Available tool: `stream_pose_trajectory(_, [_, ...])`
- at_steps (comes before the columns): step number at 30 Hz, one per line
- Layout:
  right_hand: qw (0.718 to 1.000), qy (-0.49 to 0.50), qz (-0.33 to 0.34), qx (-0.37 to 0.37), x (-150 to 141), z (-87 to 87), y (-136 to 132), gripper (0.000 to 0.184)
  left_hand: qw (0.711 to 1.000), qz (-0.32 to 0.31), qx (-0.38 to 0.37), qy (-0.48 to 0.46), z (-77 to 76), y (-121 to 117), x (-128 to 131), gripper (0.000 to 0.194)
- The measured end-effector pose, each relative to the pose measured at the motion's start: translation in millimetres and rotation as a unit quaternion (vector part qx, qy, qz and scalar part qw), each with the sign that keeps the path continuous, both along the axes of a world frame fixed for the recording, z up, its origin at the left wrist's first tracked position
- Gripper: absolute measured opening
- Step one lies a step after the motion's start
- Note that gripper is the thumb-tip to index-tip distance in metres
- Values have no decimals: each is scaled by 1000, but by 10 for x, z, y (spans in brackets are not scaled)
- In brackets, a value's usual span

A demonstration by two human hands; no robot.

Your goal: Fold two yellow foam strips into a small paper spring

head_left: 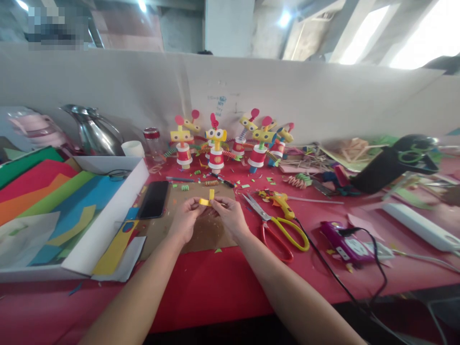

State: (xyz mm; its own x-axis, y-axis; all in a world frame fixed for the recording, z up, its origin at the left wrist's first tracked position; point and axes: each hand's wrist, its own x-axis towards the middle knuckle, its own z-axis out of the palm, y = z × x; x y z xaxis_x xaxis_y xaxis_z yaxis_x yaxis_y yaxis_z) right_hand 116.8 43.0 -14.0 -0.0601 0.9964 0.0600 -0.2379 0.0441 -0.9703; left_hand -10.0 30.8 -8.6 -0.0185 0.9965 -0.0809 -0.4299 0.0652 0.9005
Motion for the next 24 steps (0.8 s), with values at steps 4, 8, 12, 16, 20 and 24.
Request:
stream_pose_trajectory(4, [1000,7,5,6,-16,-24,-10,22,1000,7,-12,2,-18,4,-4,31])
stream_pose_trajectory(8, [1000,9,6,2,-19,-28,-19,20,1000,3,-13,10,-17,12,-20,33])
stream_pose_trajectory(12, [1000,8,10,-3,-9,11,-33,24,1000,-1,-16,6,2,18,-39,34])
stream_pose_trajectory(16, [1000,12,25,0,4,45,-35,27,1000,-9,-8,-7,19,13,-46,34])
stream_pose_trajectory(20, [999,30,36,11,24,41,-15,22,1000,-11,-3,-26,21,16,-46,33])
stream_pose_trajectory(24, [996,59,63,23,37,48,-29,33,999,-2,4,-43,17,34,-50,31])
